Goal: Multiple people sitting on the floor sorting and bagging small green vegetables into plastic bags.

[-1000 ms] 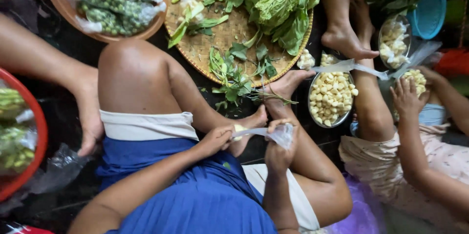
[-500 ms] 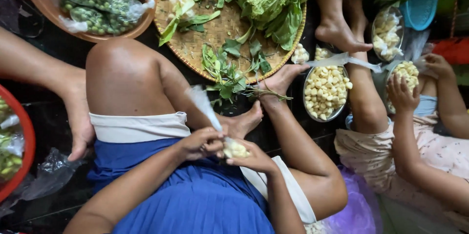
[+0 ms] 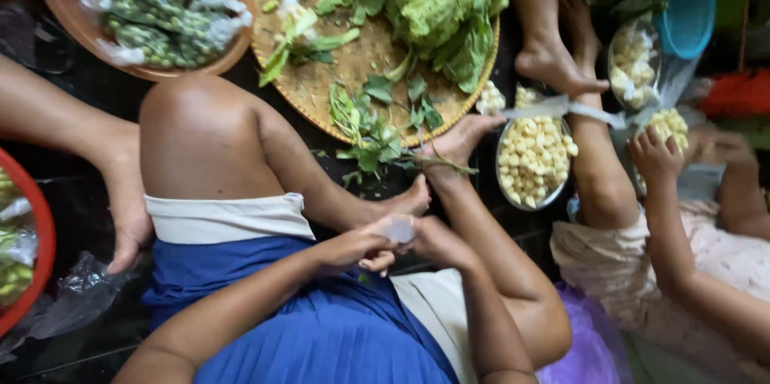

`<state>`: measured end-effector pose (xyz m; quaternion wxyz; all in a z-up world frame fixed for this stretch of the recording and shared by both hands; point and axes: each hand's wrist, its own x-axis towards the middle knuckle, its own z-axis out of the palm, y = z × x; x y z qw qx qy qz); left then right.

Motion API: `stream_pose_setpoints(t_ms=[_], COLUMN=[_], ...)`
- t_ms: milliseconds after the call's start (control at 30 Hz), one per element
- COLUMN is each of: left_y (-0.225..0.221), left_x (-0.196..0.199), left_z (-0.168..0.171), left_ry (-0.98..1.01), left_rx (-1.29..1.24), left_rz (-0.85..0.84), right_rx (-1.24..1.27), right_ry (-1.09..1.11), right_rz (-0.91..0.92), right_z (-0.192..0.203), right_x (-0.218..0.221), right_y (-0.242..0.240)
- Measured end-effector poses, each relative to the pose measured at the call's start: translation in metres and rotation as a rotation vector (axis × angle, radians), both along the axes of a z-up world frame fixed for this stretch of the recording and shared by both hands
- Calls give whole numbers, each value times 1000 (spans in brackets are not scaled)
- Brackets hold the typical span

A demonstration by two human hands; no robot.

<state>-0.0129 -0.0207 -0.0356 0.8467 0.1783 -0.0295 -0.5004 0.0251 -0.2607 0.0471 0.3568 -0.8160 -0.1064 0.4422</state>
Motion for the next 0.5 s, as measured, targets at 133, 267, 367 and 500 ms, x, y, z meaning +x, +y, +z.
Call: stream_pose_setpoints(t_ms=[133, 267, 367, 500], left_y=[39, 25, 10, 12], left_x=[31, 28, 27, 32], left_z=[25, -5, -20, -36], left_ry=[-96, -102, -110, -112], left_rx=[69, 161, 150, 224], left_rz=[225, 338, 373, 539], right_rx=[102, 213, -552, -708], right_ry=[-374, -740, -823, -786], right_rz=[-284, -557, -655, -633], right_z=[52, 103, 91, -41], right_x=[56, 142, 190, 271], right_y=[-44, -68, -39, -116])
